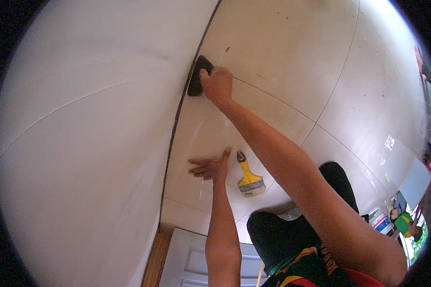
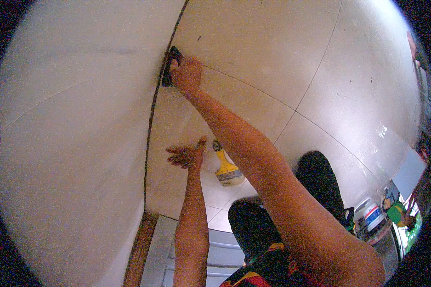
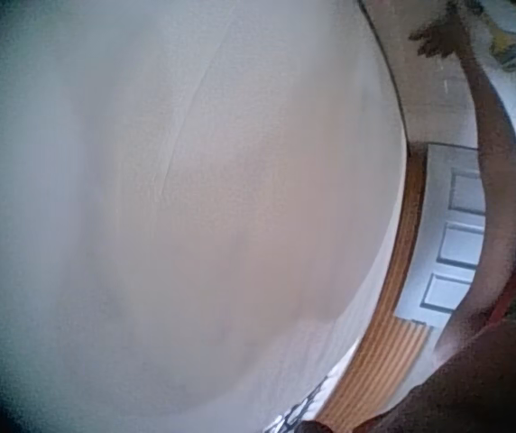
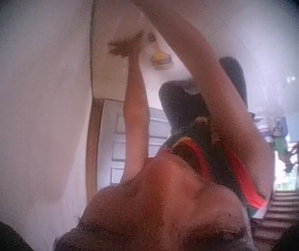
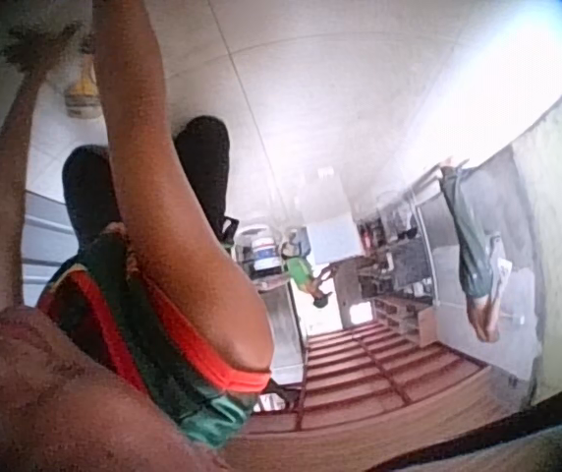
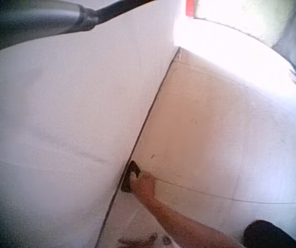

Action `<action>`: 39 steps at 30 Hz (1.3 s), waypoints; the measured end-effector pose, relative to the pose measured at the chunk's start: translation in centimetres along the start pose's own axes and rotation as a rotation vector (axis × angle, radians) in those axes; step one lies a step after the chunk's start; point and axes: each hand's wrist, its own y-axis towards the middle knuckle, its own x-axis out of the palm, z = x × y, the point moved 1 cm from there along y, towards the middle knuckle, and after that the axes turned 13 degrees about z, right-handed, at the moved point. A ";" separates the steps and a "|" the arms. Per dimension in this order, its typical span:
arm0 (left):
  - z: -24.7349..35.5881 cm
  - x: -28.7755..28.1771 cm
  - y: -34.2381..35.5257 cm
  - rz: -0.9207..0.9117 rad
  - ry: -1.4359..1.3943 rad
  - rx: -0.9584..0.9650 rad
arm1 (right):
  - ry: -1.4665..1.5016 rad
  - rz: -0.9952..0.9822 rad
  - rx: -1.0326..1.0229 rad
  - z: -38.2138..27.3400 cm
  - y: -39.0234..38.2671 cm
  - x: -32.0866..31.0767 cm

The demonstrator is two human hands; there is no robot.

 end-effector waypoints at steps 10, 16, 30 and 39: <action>-0.4 -0.2 -0.1 0.010 0.001 -0.008 | -0.272 -0.293 -0.516 3.8 -2.5 -19.5; 0.1 0.0 -0.5 0.050 0.056 -0.034 | -0.564 -0.459 -0.936 12.2 -4.2 -19.1; -1.1 -0.3 0.2 0.054 0.015 0.016 | -0.425 -0.219 -0.939 10.6 2.5 -16.3; -0.5 -0.1 -0.3 0.044 0.059 0.066 | -0.626 0.089 -0.883 8.9 16.8 -19.2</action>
